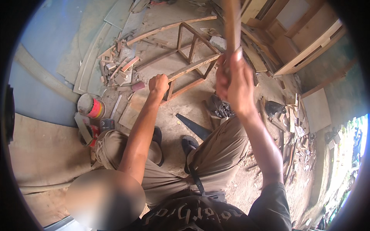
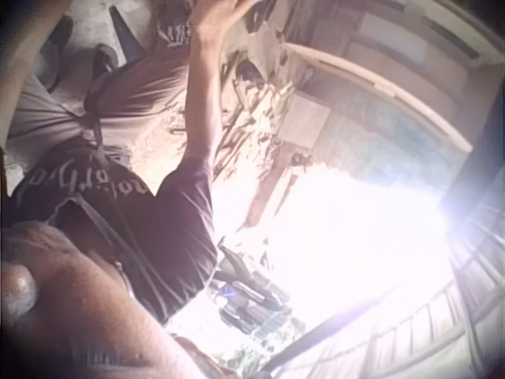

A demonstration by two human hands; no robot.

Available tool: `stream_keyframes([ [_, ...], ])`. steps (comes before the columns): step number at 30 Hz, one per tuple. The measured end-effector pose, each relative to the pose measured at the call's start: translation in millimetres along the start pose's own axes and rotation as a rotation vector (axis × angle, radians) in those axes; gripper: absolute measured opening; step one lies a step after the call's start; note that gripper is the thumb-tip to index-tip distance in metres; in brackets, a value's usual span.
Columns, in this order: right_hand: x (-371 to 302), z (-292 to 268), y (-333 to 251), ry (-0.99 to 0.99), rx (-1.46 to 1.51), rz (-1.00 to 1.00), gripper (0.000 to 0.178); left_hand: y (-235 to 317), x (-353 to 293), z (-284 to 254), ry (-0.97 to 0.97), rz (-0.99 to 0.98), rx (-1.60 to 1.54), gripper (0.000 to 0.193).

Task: The person assembles a wooden frame by hand, using a hammer to drive nails into the joints. They position and align wooden pieces, then hammer nails to secure the structure.

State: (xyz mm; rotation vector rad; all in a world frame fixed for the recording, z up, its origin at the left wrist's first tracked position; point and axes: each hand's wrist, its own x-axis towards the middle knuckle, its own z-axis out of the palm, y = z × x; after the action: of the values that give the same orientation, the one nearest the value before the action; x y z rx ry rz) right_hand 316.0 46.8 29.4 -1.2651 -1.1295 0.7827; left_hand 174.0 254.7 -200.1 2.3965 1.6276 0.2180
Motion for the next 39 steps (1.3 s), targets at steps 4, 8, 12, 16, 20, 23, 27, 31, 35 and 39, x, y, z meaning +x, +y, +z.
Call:
stream_keyframes([
  [4, 31, 19, -4, 0.083, 0.184, -0.410, 0.052, 5, 3, 2, -0.009, -0.008, -0.005, 0.011],
  [8, 17, 26, 107, 0.038, -0.140, -0.321, 0.051, 8, 2, 3, -0.011, 0.026, 0.022, 0.015],
  [12, -65, 14, 199, -0.097, -0.236, 0.600, 0.050, 0, 4, 10, 0.019, 0.023, 0.074, 0.017],
  [16, -83, -10, 129, -0.036, 0.029, 0.936, 0.051, 4, 3, 2, -0.012, 0.026, 0.041, 0.017],
  [20, -44, -11, 41, -0.059, -0.086, 0.657, 0.051, 3, 7, 8, -0.003, 0.012, 0.042, 0.014],
  [23, -10, -2, -11, -0.012, -0.043, 0.126, 0.051, 0, 4, 4, -0.016, 0.001, 0.061, 0.013],
  [27, 16, 17, -53, 0.086, 0.023, -0.443, 0.052, 1, 4, 3, -0.014, 0.005, 0.068, 0.013],
  [31, 29, 39, -12, 0.111, -0.043, -0.515, 0.054, -4, 3, 3, -0.015, -0.006, 0.073, 0.014],
  [35, 0, 32, 163, 0.039, -0.408, -0.060, 0.037, 16, 8, 4, 0.002, 0.028, 0.033, 0.014],
  [39, -78, 16, 165, -0.087, -0.118, 0.677, 0.041, -5, 5, 0, 0.046, 0.014, 0.026, 0.013],
])
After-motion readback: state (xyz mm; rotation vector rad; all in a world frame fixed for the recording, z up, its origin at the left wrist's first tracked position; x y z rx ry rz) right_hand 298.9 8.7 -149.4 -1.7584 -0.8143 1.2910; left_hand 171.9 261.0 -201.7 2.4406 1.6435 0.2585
